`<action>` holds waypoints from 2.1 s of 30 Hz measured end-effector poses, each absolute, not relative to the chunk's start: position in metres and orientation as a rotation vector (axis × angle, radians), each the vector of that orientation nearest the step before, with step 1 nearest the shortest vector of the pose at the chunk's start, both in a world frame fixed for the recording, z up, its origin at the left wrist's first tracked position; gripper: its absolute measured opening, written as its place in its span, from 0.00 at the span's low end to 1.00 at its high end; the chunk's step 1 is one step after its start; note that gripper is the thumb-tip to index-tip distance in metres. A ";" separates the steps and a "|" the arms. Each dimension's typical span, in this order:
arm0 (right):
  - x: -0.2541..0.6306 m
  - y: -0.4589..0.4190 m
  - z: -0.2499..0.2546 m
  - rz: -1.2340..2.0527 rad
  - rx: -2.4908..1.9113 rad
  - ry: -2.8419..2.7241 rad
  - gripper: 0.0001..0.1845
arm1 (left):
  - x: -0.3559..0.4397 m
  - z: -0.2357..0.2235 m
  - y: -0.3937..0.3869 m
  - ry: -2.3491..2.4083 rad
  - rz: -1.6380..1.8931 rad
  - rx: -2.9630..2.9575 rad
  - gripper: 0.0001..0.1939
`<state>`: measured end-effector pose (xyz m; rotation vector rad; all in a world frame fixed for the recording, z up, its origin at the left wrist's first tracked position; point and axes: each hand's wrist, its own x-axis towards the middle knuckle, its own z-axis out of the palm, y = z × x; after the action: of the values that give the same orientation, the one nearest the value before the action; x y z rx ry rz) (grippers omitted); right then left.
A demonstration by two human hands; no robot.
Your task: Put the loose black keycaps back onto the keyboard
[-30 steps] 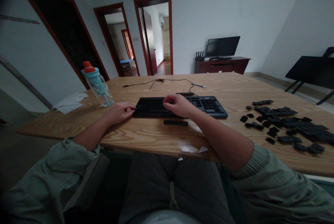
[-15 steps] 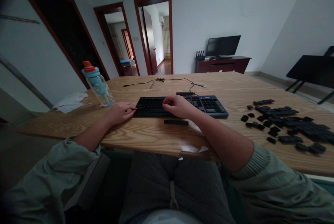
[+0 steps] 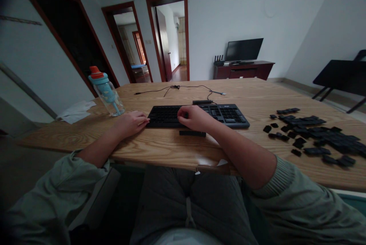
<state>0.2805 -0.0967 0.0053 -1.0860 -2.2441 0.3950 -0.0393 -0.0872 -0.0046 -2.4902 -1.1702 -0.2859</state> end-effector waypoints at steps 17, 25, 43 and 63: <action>0.283 -0.099 0.003 0.359 -1.087 -2.262 0.10 | -0.038 -0.004 -0.085 -1.263 -0.240 -2.586 0.21; 0.286 -0.108 0.003 0.426 -1.077 -2.153 0.12 | -0.041 -0.015 -0.086 -1.316 -0.401 -2.589 0.21; 0.332 -0.300 -0.126 0.955 -1.435 -2.103 0.18 | -0.042 -0.015 -0.097 -1.449 -0.628 -2.637 0.20; 0.377 -0.311 -0.313 0.470 -1.767 -1.687 0.34 | -0.026 -0.004 -0.123 -2.054 -1.987 -2.573 0.37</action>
<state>0.3771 -0.3106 -0.3125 -1.7671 -1.6874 0.4698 -0.0259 -0.1233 -0.0040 -2.5727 -2.0542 -1.9872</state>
